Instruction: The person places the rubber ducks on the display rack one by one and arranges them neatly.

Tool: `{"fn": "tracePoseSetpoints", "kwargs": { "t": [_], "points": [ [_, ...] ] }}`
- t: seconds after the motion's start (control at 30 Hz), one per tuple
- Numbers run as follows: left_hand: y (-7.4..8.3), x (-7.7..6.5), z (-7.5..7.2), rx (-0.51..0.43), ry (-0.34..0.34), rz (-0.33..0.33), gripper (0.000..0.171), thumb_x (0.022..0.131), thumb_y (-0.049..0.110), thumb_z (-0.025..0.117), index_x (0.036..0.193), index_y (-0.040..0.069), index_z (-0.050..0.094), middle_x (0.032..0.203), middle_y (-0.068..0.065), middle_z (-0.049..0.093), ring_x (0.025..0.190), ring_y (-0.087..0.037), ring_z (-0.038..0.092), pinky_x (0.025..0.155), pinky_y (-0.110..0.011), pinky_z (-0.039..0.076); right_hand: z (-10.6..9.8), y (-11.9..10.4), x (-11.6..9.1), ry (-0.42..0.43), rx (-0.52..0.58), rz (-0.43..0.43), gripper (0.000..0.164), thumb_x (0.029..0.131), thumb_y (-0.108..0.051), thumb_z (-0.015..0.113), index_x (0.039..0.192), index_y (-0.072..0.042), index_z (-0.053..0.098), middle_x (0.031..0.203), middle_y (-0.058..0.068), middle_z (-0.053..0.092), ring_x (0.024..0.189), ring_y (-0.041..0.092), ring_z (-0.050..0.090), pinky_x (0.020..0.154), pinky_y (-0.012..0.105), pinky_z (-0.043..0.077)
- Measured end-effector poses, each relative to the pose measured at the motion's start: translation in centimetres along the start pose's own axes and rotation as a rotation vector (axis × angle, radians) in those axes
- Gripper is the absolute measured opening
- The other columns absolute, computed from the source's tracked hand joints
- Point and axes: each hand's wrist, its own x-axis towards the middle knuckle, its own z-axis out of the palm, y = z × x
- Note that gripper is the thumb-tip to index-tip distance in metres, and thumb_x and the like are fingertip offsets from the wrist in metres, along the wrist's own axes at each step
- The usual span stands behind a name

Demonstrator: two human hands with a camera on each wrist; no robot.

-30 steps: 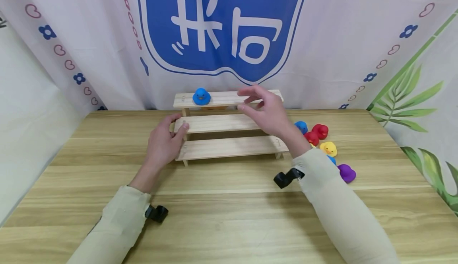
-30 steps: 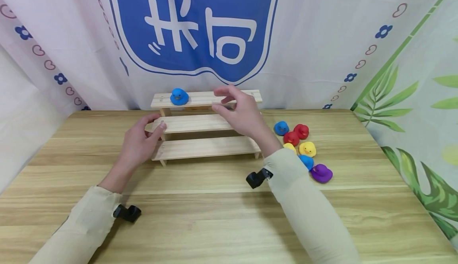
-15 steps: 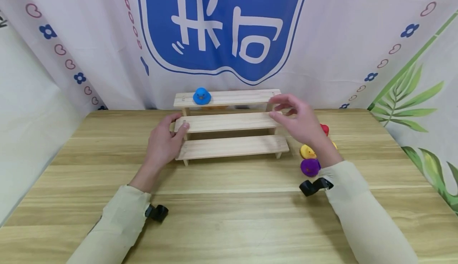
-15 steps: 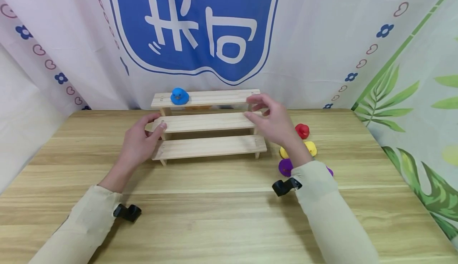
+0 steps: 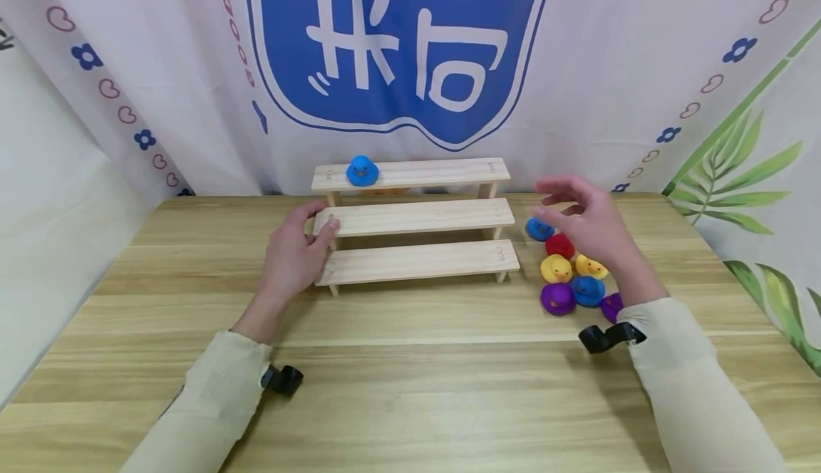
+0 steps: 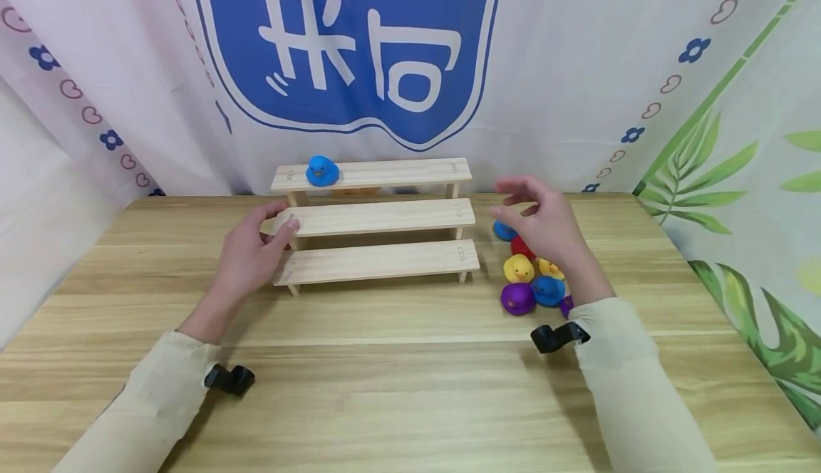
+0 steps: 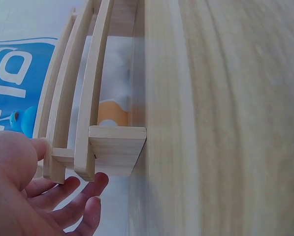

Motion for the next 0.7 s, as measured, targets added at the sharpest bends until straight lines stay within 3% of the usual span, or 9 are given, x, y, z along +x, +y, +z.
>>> {"fn": "tracePoseSetpoints", "kwargs": {
  "t": [0.27,0.4,0.5,0.6,0.7],
  "points": [
    [0.1,0.0,-0.1,-0.006,-0.007,-0.019,0.059,0.11,0.045,0.055,0.159,0.012,0.046,0.158,-0.016,0.053,0.076,-0.022,0.068,0.054,-0.029,0.049,-1.8,2.7,-0.4,-0.01,0.012,0.065,0.049,0.104,-0.035,0.07,0.148,-0.019,0.058,0.149,0.008,0.062,0.128,0.018,0.059,0.09,0.009,0.049],
    [0.1,0.0,-0.1,-0.013,-0.009,-0.021,0.06,0.11,0.044,0.055,0.16,0.013,0.046,0.159,-0.015,0.053,0.08,-0.023,0.071,0.057,-0.028,0.051,-2.6,3.9,-0.7,-0.011,0.011,0.077,0.05,0.103,-0.031,0.071,0.149,-0.015,0.058,0.144,0.002,0.064,0.122,0.011,0.06,0.087,0.009,0.051],
    [0.1,0.0,-0.1,-0.01,-0.007,-0.022,0.06,0.11,0.044,0.055,0.16,0.012,0.046,0.16,-0.016,0.052,0.083,-0.025,0.072,0.059,-0.028,0.052,-3.1,4.6,-0.8,-0.014,-0.001,0.096,0.051,0.103,-0.031,0.072,0.149,-0.013,0.058,0.139,-0.003,0.066,0.124,0.016,0.06,0.087,0.011,0.052],
    [0.1,0.0,-0.1,-0.005,-0.005,-0.022,0.059,0.11,0.044,0.055,0.16,0.012,0.046,0.16,-0.016,0.052,0.084,-0.026,0.071,0.06,-0.028,0.052,-3.4,5.2,-0.8,-0.029,-0.023,0.138,0.052,0.103,-0.032,0.071,0.15,-0.014,0.057,0.144,0.003,0.064,0.134,0.027,0.056,0.093,0.018,0.05],
    [0.1,0.0,-0.1,-0.001,-0.007,-0.019,0.059,0.11,0.043,0.055,0.159,0.011,0.046,0.16,-0.016,0.052,0.086,-0.026,0.072,0.062,-0.028,0.053,-3.6,5.9,-0.7,-0.052,-0.029,0.181,0.052,0.104,-0.029,0.07,0.151,-0.013,0.055,0.154,0.014,0.056,0.144,0.036,0.047,0.105,0.036,0.048]
  ]
}}
